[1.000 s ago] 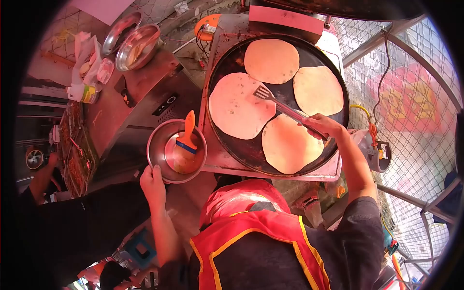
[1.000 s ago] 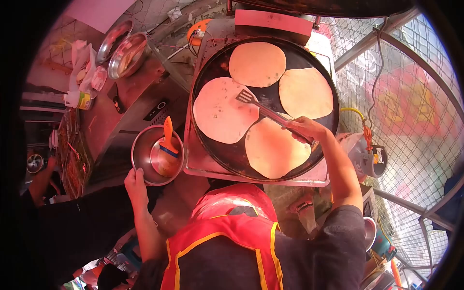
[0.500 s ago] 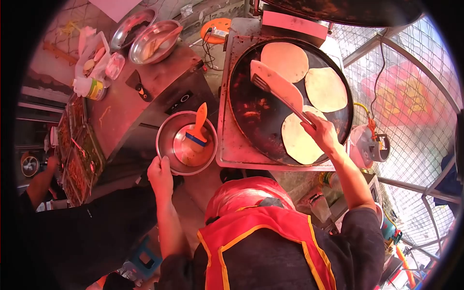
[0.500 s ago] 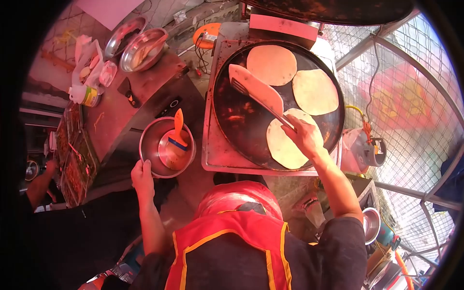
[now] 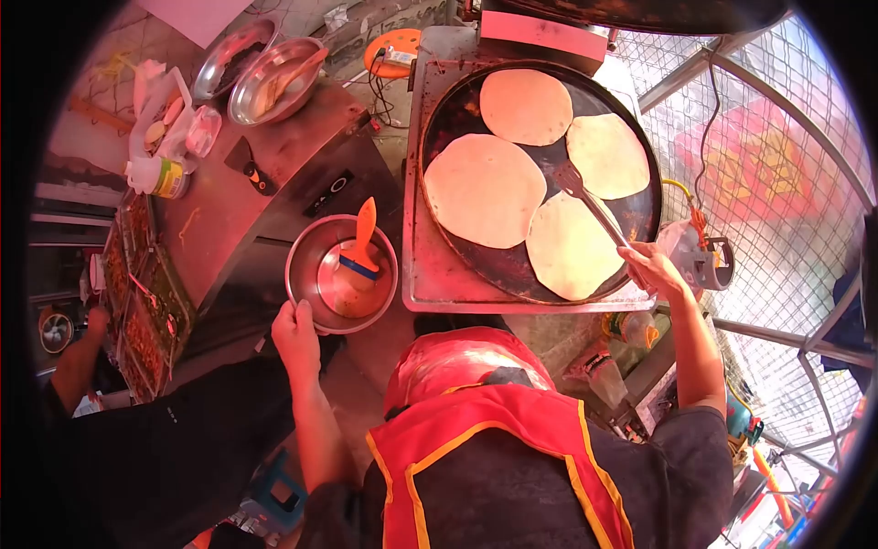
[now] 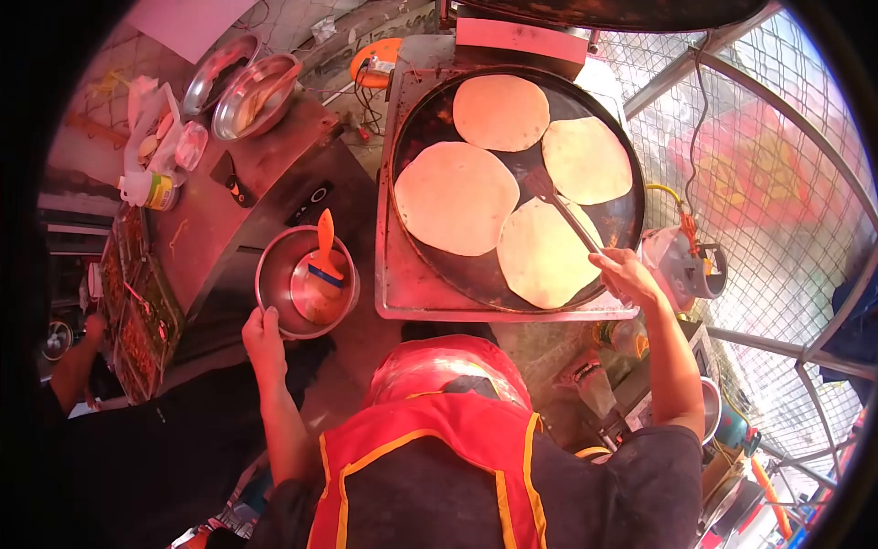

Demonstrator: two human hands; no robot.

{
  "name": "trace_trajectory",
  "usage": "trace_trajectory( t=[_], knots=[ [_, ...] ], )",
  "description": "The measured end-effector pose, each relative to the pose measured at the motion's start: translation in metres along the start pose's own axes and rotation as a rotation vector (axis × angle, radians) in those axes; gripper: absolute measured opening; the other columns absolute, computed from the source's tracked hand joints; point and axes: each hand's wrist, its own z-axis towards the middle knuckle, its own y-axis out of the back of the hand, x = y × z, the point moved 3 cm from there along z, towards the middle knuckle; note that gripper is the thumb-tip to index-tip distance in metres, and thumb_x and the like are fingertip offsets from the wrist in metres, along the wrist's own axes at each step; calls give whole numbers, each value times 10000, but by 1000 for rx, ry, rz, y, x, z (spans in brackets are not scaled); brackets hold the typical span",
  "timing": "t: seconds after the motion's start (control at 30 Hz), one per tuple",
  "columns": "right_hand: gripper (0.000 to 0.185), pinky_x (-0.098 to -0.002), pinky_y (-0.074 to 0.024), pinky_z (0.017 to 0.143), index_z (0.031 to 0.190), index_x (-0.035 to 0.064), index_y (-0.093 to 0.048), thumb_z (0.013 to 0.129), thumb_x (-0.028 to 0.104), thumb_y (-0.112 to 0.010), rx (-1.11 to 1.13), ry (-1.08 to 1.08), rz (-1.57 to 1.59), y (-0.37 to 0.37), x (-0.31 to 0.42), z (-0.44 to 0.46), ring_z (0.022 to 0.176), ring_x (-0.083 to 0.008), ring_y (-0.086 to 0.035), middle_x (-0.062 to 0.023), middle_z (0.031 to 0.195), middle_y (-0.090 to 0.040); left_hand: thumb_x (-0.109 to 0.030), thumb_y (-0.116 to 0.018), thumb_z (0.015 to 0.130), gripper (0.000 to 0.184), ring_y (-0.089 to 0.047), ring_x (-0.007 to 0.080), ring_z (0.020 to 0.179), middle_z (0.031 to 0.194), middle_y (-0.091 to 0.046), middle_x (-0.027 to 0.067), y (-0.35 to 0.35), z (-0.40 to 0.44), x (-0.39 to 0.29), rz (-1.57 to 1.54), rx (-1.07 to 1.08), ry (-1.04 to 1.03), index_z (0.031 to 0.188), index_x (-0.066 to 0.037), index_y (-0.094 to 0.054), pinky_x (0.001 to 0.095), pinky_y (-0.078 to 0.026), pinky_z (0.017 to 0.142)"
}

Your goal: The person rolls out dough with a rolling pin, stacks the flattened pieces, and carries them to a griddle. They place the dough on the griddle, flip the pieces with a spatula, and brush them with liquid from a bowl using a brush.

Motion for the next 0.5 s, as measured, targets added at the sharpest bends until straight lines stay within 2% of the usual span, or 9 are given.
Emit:
trace_trajectory(
  t=[0.03,0.1,0.17,0.27,0.37,0.4,0.5],
  knots=[
    [407,-275,-373,392,1064,18,-658,939,399,-590,51,-28,72,12,-13,17,423,-86,-472,-17,582,-539,-132,-511,954,235,-570,102,510,632,-572,38,-2,-1,-1,1,-10,15,813,35,-598,254,-462,497],
    [461,-258,-363,394,1076,7,-656,943,441,-573,191,-73,265,26,-20,38,434,-89,-478,-9,587,-532,-130,-511,956,234,-563,98,509,635,-569,35,-7,-3,-5,7,-27,17,814,35,-599,253,-462,495],
    [476,-255,-368,398,1096,23,-659,929,463,-591,323,-93,240,31,-20,66,435,-87,-477,1,590,-526,-129,-514,956,231,-556,95,509,634,-564,30,-13,-8,-11,15,-33,-7,815,34,-599,254,-461,493],
    [436,-253,-365,389,1056,46,-670,911,453,-616,386,53,216,21,0,96,434,-84,-472,6,591,-525,-129,-522,956,228,-536,82,512,623,-545,18,-22,-15,-11,32,-78,-2,812,31,-598,251,-455,491],
    [370,-250,-359,379,960,58,-671,897,421,-637,378,80,182,9,15,119,428,-81,-464,4,587,-528,-128,-528,954,226,-519,68,520,617,-527,6,-32,-30,-28,5,-124,62,798,22,-590,249,-443,488],
    [321,-254,-343,368,859,59,-649,891,378,-644,309,59,160,8,20,121,417,-77,-450,6,564,-518,-129,-529,954,226,-512,65,522,617,-523,4,-32,-33,-28,9,-139,59,794,19,-588,248,-438,487],
    [316,-259,-334,368,813,59,-634,890,365,-648,291,53,93,13,30,120,406,-75,-435,12,534,-498,-130,-532,954,228,-498,58,527,616,-512,-2,-36,-41,-26,26,-164,57,783,13,-582,245,-425,485]
  ],
)
